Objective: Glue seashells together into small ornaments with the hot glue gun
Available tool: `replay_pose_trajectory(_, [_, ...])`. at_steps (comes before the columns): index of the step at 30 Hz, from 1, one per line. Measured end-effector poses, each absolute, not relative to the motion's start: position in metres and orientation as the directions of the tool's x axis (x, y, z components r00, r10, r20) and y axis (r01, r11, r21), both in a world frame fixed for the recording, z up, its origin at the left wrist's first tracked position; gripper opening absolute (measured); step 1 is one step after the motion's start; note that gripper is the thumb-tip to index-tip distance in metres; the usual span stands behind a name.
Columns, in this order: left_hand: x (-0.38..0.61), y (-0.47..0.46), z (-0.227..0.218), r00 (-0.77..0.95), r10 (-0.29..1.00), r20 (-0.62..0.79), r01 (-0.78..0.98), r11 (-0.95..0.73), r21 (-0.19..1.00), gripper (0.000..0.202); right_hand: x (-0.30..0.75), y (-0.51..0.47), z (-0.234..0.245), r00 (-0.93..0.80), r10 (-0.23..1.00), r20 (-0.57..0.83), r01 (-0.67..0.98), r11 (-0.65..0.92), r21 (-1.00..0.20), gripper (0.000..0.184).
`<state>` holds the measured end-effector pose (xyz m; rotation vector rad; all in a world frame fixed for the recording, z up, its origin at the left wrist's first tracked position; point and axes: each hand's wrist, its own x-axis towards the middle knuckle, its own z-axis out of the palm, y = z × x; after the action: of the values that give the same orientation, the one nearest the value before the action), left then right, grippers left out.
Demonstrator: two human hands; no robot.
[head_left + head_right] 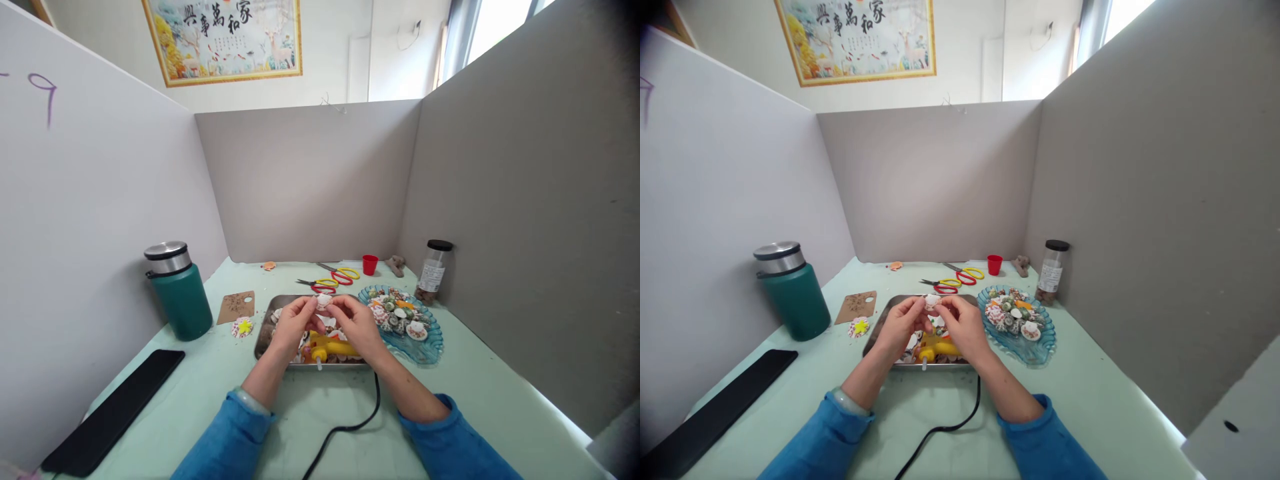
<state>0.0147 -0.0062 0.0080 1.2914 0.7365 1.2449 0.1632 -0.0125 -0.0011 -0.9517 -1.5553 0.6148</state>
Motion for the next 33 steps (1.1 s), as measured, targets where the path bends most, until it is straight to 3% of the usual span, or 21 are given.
replay_pose_trajectory(10, [0.014, -0.0072, 0.0111, 0.203, 0.946, 0.254, -0.142, -0.228, 0.963, 0.034, 0.1655, -0.0106, 0.0011, -0.071, 0.903, 0.423, 0.088, 0.428, -0.9, 0.028])
replay_pose_trajectory(18, [0.0123, -0.0053, 0.0077, 0.239, 0.944, 0.228, -0.171, -0.191, 0.967, 0.036, 0.1637, -0.0149, 0.0073, -0.102, 0.928, 0.357, -0.011, 0.358, -0.934, 0.027])
replay_pose_trajectory(26, [0.0113, -0.0039, 0.0075, 0.273, 0.943, 0.188, -0.203, -0.134, 0.97, 0.036, 0.1648, -0.0118, 0.0037, -0.106, 0.928, 0.356, 0.007, 0.359, -0.933, 0.027])
replay_pose_trajectory(33, [0.0115, -0.0022, 0.0054, 0.196, 0.972, 0.127, -0.089, -0.112, 0.99, 0.038, 0.1669, -0.0072, 0.0013, -0.06, 0.926, 0.373, 0.047, 0.376, -0.926, 0.025])
